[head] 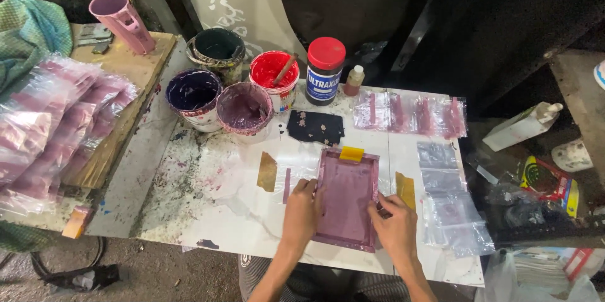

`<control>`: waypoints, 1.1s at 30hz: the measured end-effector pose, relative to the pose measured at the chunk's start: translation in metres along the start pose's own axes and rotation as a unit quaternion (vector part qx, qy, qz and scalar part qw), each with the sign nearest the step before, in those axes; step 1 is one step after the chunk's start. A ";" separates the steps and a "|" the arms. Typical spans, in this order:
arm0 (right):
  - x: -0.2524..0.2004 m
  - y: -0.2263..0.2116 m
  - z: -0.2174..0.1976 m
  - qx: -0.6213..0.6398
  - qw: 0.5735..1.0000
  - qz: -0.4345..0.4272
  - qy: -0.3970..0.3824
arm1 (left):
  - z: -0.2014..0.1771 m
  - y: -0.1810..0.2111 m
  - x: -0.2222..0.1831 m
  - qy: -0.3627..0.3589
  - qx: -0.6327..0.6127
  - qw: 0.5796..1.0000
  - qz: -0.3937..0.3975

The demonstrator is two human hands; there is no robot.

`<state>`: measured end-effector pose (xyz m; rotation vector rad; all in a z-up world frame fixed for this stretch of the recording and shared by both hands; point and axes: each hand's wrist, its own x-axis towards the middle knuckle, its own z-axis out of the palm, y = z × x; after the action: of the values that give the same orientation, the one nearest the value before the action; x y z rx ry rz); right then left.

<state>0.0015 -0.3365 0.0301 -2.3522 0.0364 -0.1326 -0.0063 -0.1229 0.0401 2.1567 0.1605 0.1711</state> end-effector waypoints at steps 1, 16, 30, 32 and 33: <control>-0.001 -0.002 0.001 0.000 1.000 0.000 -0.002 | -0.003 -0.018 0.004 0.001 0.000 1.000 -0.002; 0.007 -0.034 0.024 0.023 0.999 -0.038 -0.010 | -0.058 -0.091 0.023 0.011 0.219 0.975 0.049; 0.013 -0.040 0.051 -0.005 0.999 -0.015 -0.050 | -0.055 -0.101 0.023 0.006 0.256 0.966 0.038; 0.013 -0.044 0.050 -0.008 0.998 -0.016 -0.054 | -0.056 -0.100 0.022 0.007 0.264 0.964 0.039; 0.013 -0.045 0.050 -0.011 0.998 -0.015 -0.058 | -0.057 -0.099 0.022 0.007 0.271 0.962 0.041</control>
<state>0.0192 -0.2704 0.0281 -2.3781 -0.0549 -0.0114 0.0001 -0.0180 -0.0094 2.7126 0.1360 0.2065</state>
